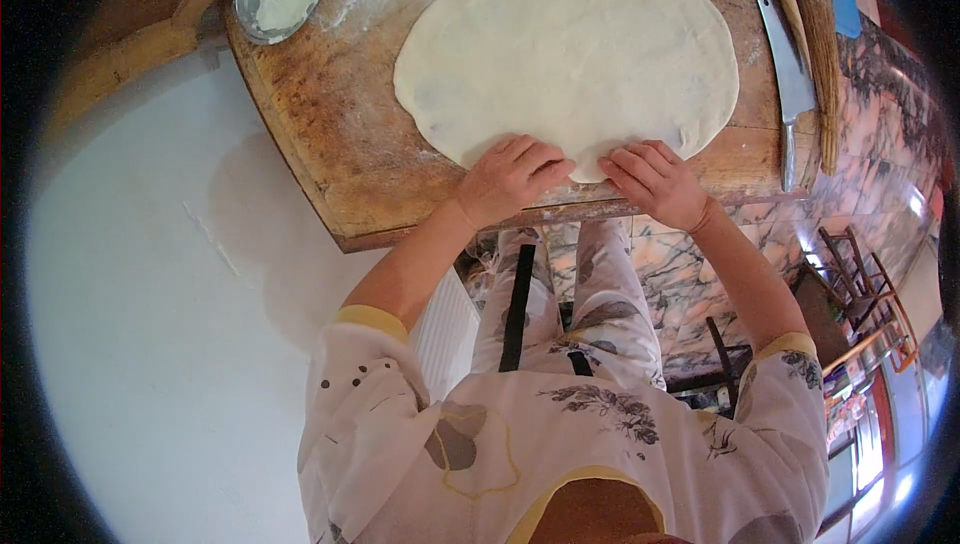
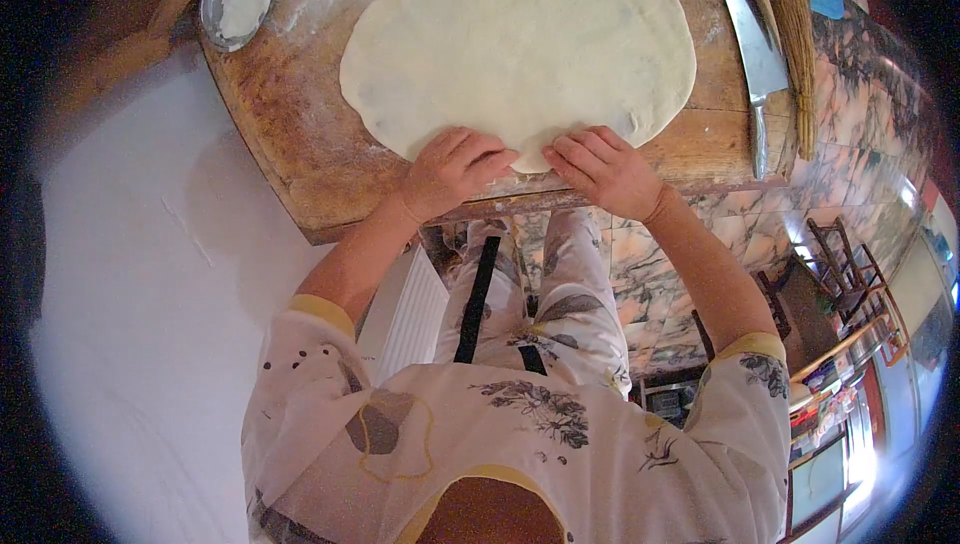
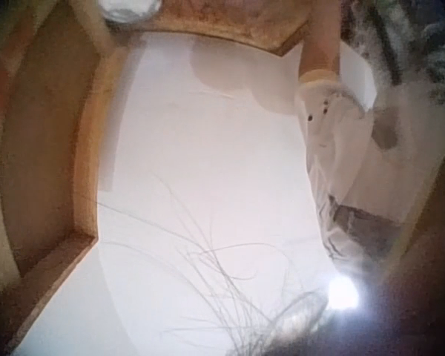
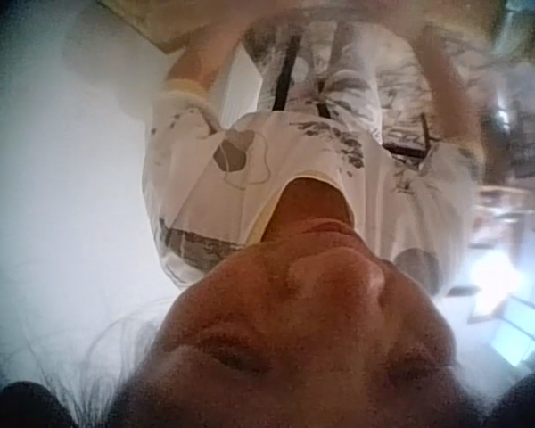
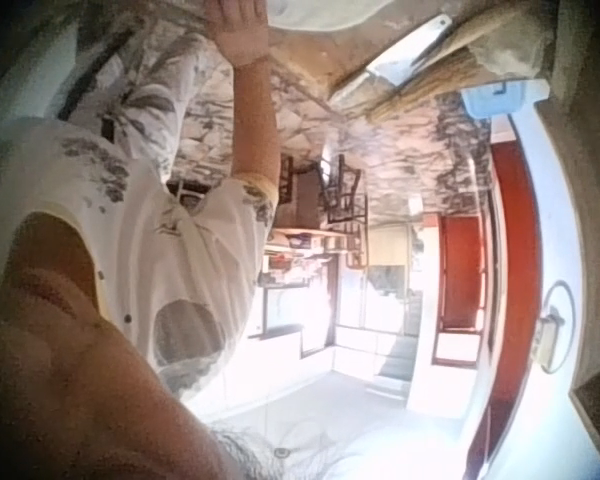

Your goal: The person rolls out a piece of dough on a floured wooden board using a rolling pin, then rolls the flattened dough into a long cylinder and cuts it into several small pieces with a cleaver.

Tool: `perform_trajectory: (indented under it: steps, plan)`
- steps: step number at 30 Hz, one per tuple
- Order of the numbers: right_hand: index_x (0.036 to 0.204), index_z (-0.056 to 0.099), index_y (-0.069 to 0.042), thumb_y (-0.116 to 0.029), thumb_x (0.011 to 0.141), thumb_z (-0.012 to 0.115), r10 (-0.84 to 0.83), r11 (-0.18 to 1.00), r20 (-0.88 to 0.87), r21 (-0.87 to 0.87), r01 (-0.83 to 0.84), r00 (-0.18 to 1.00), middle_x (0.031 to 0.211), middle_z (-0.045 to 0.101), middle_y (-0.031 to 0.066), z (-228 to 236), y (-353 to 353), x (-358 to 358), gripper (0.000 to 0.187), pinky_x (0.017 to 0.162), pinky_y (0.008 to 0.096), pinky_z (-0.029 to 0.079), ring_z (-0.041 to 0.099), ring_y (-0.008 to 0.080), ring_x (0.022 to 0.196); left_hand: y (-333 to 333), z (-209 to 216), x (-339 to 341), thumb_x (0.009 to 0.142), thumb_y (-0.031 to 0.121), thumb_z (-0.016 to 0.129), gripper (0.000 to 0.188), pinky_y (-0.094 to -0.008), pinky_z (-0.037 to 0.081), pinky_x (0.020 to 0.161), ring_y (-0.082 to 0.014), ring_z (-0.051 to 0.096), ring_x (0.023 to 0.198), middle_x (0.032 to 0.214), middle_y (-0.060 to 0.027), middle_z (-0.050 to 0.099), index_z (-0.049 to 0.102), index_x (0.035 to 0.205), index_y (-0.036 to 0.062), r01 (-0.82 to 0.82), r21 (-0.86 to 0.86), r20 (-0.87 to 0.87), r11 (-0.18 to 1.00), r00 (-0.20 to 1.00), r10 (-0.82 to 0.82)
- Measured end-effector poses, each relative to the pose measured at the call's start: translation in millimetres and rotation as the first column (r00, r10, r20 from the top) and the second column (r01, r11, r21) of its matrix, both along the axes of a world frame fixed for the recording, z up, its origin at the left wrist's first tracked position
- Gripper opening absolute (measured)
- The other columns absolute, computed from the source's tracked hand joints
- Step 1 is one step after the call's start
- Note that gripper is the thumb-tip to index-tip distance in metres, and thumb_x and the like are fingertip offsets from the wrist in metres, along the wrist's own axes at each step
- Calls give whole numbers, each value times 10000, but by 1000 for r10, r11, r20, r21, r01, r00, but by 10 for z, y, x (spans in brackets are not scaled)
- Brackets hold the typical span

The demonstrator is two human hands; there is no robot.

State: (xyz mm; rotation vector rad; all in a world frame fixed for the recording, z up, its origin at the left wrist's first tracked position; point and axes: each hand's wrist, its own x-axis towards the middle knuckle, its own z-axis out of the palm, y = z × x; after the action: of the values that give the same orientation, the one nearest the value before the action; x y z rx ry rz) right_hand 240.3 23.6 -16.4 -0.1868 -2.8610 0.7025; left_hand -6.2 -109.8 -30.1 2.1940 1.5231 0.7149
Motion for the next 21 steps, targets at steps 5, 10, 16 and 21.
perform_trajectory:
  steps: [5,10,16,21]
  plan:
    - [1052,649,-58,-133,781,707,-132,977,58,-163,140,990,1000,600,66,147,-6,-117,288,796,359,521,616,240,937,-3,135,40,816,145,686,306,-374,522,815,-188,627,887,1037,27,629,669,1121,143,-215,-224,85,951,967,239]
    - [959,648,-70,-92,762,731,-271,919,60,-283,276,961,913,585,67,130,18,-142,214,728,366,528,620,267,842,-209,298,377,864,189,692,322,-365,476,965,-192,580,1147,1259,8,620,661,1182,147,25,-10,47,1000,999,-24]
    - [1011,662,-49,-68,762,728,-314,841,139,-419,343,939,976,617,90,93,33,-86,258,751,396,527,624,294,884,-256,4,502,867,423,670,658,-477,231,1201,-179,344,1450,1545,-11,422,503,1444,153,56,-59,-338,997,938,-73]
    - [1261,618,-51,-79,810,680,-435,890,63,-124,440,898,1261,607,120,195,-417,92,456,982,426,470,588,299,1167,-214,-37,470,943,366,565,590,-509,200,1207,-196,259,1505,1607,-23,337,447,1482,155,-22,-195,-261,981,965,-31]
